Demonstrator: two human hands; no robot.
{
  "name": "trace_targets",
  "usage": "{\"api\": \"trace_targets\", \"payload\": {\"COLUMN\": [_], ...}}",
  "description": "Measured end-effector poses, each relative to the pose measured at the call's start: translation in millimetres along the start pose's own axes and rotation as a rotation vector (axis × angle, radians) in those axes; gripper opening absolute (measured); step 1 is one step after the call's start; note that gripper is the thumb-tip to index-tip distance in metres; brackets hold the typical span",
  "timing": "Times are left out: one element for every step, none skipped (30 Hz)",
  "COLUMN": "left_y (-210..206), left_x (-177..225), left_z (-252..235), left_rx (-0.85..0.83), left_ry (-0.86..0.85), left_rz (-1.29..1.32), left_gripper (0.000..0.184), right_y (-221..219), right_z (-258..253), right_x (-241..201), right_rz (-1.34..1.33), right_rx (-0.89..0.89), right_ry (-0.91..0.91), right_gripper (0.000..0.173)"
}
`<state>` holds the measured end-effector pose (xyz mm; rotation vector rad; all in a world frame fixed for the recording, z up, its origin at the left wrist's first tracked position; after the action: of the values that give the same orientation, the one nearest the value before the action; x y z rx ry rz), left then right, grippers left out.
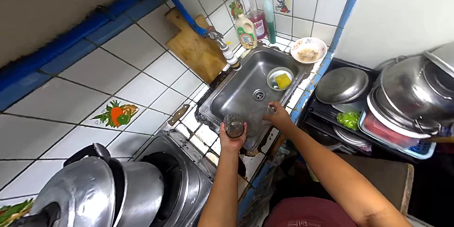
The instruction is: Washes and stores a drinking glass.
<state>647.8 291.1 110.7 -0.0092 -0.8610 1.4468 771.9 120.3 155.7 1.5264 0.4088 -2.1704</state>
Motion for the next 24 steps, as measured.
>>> {"api": "trace_targets", "payload": {"left_y": [2.2, 4.4, 6.7, 8.4, 9.7, 10.9, 12.0, 12.8, 13.1, 12.7, 11.8, 10.1, 8.3, 6.4, 4.5, 2.3, -0.7, -3.6, -6.0, -7.8, -8.4, -8.5, -9.3, -10.4], "left_x": [1.1, 2.4, 3.7, 4.9, 5.4, 5.3, 4.6, 3.1, 0.7, -2.6, -7.0, -12.5, -19.0, -26.8, -35.9, -45.9, -56.5, -67.4, -78.1, -88.7, -98.6, -107.5, -116.6, -125.7], "left_z": [0.4, 1.6, 3.0, 5.1, 7.5, 10.5, 14.5, 19.8, 25.9, 32.3, 37.9, 44.0, 50.5, 57.7, 65.4, 72.8, 80.2, 85.9, 90.7, 95.2, 99.2, 102.7, 105.5, 108.1], "left_rx": [-0.008, -0.019, -0.029, -0.04, -0.052, -0.065, -0.077, -0.089, -0.105, -0.124, -0.15, -0.179, -0.201, -0.22, -0.231, -0.243, -0.259, -0.28, -0.294, -0.299, -0.302, -0.317, -0.342, -0.368], "left_ry": [0.001, 0.0, 0.001, 0.003, 0.009, 0.017, 0.026, 0.038, 0.05, 0.067, 0.086, 0.107, 0.128, 0.15, 0.175, 0.202, 0.227, 0.252, 0.27, 0.279, 0.289, 0.299, 0.311, 0.321], "left_rz": [-0.005, -0.011, -0.017, -0.022, -0.032, -0.046, -0.069, -0.103, -0.128, -0.147, -0.169, -0.191, -0.21, -0.227, -0.247, -0.261, -0.281, -0.307, -0.33, -0.358, -0.378, -0.39, -0.398, -0.408], "left_gripper": [0.057, 0.056, 0.056, 0.056, 0.056, 0.056, 0.058, 0.06, 0.06, 0.059, 0.059, 0.059, 0.059, 0.06, 0.061, 0.062, 0.063, 0.064, 0.063, 0.063, 0.062, 0.062, 0.062, 0.062], "right_y": [1.4, 3.3, 5.3, 8.2, 12.0, 16.5, 21.0, 25.2, 29.3, 33.5, 37.9, 42.3, 46.5, 50.5, 54.7, 59.5, 64.6, 70.1, 75.3, 80.6, 85.2, 89.1, 93.5, 98.0], "right_z": [4.1, 9.4, 16.7, 25.0, 34.2, 44.2, 54.6, 65.5, 76.1, 86.5, 96.8, 106.8, 116.9, 127.1, 137.3, 147.2, 156.6, 165.8, 174.6, 183.1, 191.5, 200.1, 210.2, 222.0], "right_x": [5.4, 11.6, 17.4, 22.5, 27.2, 31.7, 36.7, 42.2, 48.6, 55.3, 62.0, 68.5, 74.4, 79.9, 85.3, 90.1, 93.9, 96.9, 99.9, 102.4, 104.5, 106.0, 105.2, 101.3], "right_rz": [-0.035, -0.074, -0.119, -0.161, -0.199, -0.223, -0.245, -0.271, -0.286, -0.291, -0.289, -0.285, -0.281, -0.273, -0.263, -0.25, -0.241, -0.237, -0.242, -0.254, -0.27, -0.295, -0.338, -0.413], "right_rx": [0.016, 0.039, 0.062, 0.089, 0.121, 0.154, 0.187, 0.223, 0.257, 0.288, 0.321, 0.352, 0.381, 0.409, 0.438, 0.466, 0.495, 0.526, 0.557, 0.587, 0.619, 0.656, 0.702, 0.749], "right_ry": [-0.016, -0.033, -0.053, -0.073, -0.092, -0.103, -0.107, -0.108, -0.108, -0.106, -0.105, -0.104, -0.099, -0.093, -0.088, -0.083, -0.076, -0.066, -0.056, -0.047, -0.038, -0.02, 0.011, 0.051], "right_gripper": [0.066, 0.066, 0.066, 0.065, 0.064, 0.063, 0.062, 0.061, 0.059, 0.059, 0.059, 0.059, 0.06, 0.06, 0.062, 0.064, 0.065, 0.066, 0.067, 0.067, 0.067, 0.067, 0.066, 0.065]}}
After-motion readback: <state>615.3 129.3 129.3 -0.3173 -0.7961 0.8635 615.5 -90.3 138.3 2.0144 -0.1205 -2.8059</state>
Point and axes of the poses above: each hand's wrist, its own z-axis away from the middle knuckle, its own y-axis out of the back of the hand, x = y × z, the point moved 8 cm from there along -z, towards the middle knuckle, and after that the axes turned 6 degrees about -z, right-handed, at the moved point
